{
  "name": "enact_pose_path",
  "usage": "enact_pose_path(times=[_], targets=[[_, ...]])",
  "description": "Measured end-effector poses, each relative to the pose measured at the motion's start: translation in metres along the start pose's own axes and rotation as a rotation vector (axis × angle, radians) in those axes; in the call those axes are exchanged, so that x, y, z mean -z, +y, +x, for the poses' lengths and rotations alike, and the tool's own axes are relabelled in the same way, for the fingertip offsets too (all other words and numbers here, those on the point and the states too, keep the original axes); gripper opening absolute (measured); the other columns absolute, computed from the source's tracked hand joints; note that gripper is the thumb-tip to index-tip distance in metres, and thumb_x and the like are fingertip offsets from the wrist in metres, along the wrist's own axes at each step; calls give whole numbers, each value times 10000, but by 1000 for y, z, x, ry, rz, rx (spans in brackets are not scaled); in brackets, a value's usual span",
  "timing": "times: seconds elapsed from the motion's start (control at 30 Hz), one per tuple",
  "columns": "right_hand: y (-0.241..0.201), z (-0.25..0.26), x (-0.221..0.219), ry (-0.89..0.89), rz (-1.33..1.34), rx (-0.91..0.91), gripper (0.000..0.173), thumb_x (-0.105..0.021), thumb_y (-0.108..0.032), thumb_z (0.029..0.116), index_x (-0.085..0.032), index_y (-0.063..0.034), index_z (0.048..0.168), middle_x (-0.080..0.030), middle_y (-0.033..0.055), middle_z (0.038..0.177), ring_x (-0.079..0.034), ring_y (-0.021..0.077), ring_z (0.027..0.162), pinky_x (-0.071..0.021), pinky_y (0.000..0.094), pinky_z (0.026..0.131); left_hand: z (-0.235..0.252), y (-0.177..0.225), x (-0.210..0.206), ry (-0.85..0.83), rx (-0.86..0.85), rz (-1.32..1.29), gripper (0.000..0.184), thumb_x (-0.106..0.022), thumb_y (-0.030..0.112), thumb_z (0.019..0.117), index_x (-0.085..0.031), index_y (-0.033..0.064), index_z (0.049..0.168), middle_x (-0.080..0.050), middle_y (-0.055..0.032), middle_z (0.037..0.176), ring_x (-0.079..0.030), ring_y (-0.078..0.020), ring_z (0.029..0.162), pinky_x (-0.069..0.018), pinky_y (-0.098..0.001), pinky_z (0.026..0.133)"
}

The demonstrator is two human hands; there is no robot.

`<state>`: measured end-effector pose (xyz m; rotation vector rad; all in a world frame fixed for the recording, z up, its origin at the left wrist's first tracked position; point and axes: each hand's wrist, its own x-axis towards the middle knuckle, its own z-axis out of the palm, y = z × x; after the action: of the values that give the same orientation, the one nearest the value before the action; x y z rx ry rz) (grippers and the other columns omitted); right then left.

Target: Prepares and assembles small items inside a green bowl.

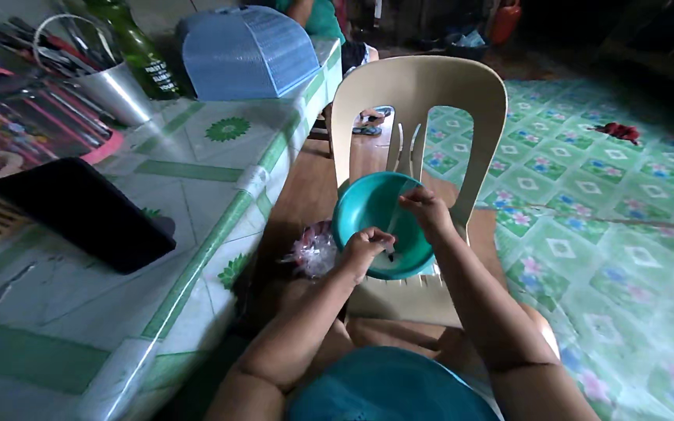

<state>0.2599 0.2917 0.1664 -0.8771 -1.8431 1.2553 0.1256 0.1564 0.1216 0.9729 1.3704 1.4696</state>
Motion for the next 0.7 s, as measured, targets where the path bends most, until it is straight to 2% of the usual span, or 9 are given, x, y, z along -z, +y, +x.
enact_pose_path(times=[0.1,0.17,0.2,0.27,0.33,0.4,0.5,0.6,0.7], targets=[[-12,-13,-5,107,-133,174,145,-685,-126,983,-723,13,995,-662,154,1102,-638,245,1035,-538,448,928,4,-8,-5,115,-35,-134,158,-677,88,966,-656,4,1098,-696,-65,973,-660,-119,898,-553,-291,851],[-7,-19,-10,140,-152,237,150,-685,-133,979,-741,5,969,-678,147,1070,-642,239,1047,-539,429,941,6,-12,-6,73,-53,-122,342,-657,67,969,-595,-14,1296,-685,-83,1056,-670,-120,934,-564,-288,869],[-3,-21,-12,142,-148,247,154,-688,-143,976,-743,0,969,-682,142,1071,-641,236,1054,-538,418,939,7,-16,-6,55,-57,-99,343,-644,70,978,-597,-19,1305,-684,-87,1093,-668,-116,963,-558,-286,896],[5,-28,-17,150,-187,233,249,-688,-174,981,-722,-4,1160,-660,184,1222,-627,293,1157,-534,445,988,7,-18,-11,109,-36,-48,242,-604,87,1004,-653,-17,1216,-701,-82,1095,-656,-111,990,-537,-289,910],[14,-40,-25,166,-311,256,562,-700,-212,956,-532,-12,1454,-508,253,1468,-518,411,1327,-447,576,1085,8,-17,-16,239,32,-57,240,-579,121,1031,-673,4,1218,-706,-85,1116,-648,-126,1020,-524,-307,914],[28,-54,-38,167,-462,374,504,-719,-281,930,-626,5,1334,-552,268,1432,-522,460,1325,-408,653,1079,12,-17,-21,347,84,-143,240,-590,160,1040,-679,19,1214,-700,-72,1106,-636,-119,985,-513,-292,877],[45,-64,-51,97,-660,491,234,-696,-229,904,-754,-97,1089,-683,157,1272,-599,394,1241,-403,645,1061,11,-20,-30,370,105,-307,266,-572,221,1056,-656,22,1211,-683,-69,1000,-643,-127,863,-539,-291,792],[51,-64,-53,138,-703,574,155,-673,-189,916,-766,-100,1003,-736,115,1105,-674,342,1107,-445,623,1022,5,-18,-38,384,177,-416,269,-528,251,1075,-626,25,1185,-668,-84,948,-640,-148,821,-543,-306,752],[53,-63,-50,157,-693,591,142,-644,-153,946,-776,-104,967,-747,86,1036,-697,296,1023,-467,585,999,3,-19,-43,409,192,-447,215,-536,218,1072,-620,30,1137,-628,-55,893,-595,-110,757,-513,-247,691]])
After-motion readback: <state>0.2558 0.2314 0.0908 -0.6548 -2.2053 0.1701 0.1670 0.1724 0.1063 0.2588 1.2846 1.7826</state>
